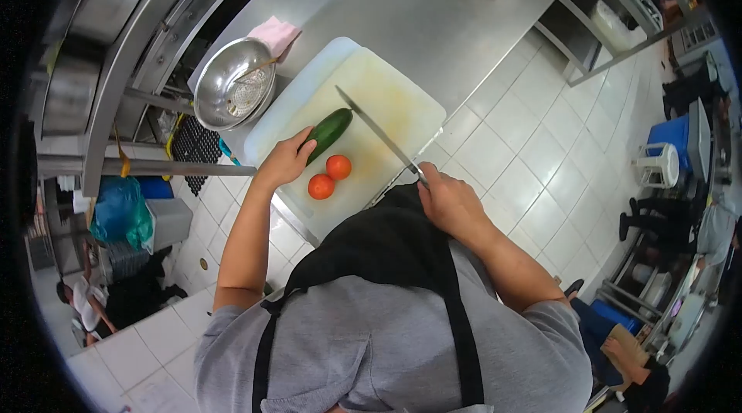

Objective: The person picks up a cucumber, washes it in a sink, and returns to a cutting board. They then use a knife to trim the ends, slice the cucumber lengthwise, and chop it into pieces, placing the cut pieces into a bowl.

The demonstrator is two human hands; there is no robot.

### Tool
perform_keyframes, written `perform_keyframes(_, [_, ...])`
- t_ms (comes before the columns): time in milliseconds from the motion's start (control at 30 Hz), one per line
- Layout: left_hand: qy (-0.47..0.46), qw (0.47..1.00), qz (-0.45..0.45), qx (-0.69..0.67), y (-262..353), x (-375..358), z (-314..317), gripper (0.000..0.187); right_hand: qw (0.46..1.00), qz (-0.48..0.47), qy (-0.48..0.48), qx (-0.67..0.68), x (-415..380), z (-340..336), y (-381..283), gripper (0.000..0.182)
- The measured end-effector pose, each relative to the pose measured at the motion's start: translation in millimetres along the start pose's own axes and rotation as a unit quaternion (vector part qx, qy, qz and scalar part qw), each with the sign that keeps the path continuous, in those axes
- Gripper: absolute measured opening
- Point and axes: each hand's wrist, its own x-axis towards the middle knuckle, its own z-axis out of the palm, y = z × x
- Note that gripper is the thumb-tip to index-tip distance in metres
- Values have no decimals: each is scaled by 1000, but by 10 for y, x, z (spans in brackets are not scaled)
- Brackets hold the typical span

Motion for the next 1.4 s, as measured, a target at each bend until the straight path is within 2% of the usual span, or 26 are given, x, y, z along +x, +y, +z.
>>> perform_keyframes(67, [6,1000,14,-20,-45,33,3,52,998,-46,21,-30,5,101,17,32])
perform_keyframes(167, [-25,999,-26,-16,-6,49,-63,52,997,-24,1,-72,6,137,-74,31])
perform_keyframes(367, [-26,999,-16,-44,-49,46,-44,51,992,-17,-23,-119,-2,236,-108,31])
perform_keyframes(600, [-27,999,3,-47,-84,39,-59,50,996,-37,-26,-80,83,217,-166,26])
perform_keyframes(767, [14,996,84,-18,-195,56,5,48,993,-32,-54,-95,249,241,-226,24])
perform_keyframes(867, [-10,999,40,-35,-160,34,-16,48,992,-37,-58,-108,390,340,-172,23])
perform_keyframes(967, [12,998,49,-40,-228,34,40,51,992,-20,-78,-94,483,320,-196,23])
perform_keyframes(1200, [43,996,67,-37,-97,-83,74,50,996,-20,-36,-85,426,240,-172,25])
perform_keyframes(1300, [71,993,91,-7,72,-192,41,51,999,3,-29,19,359,204,-34,27])
perform_keyframes(1367, [16,998,57,21,106,-208,-11,52,1000,-7,5,3,348,110,-16,28])
perform_keyframes(1400, [18,997,65,22,138,-165,-19,52,999,-18,27,-7,347,83,-15,29])
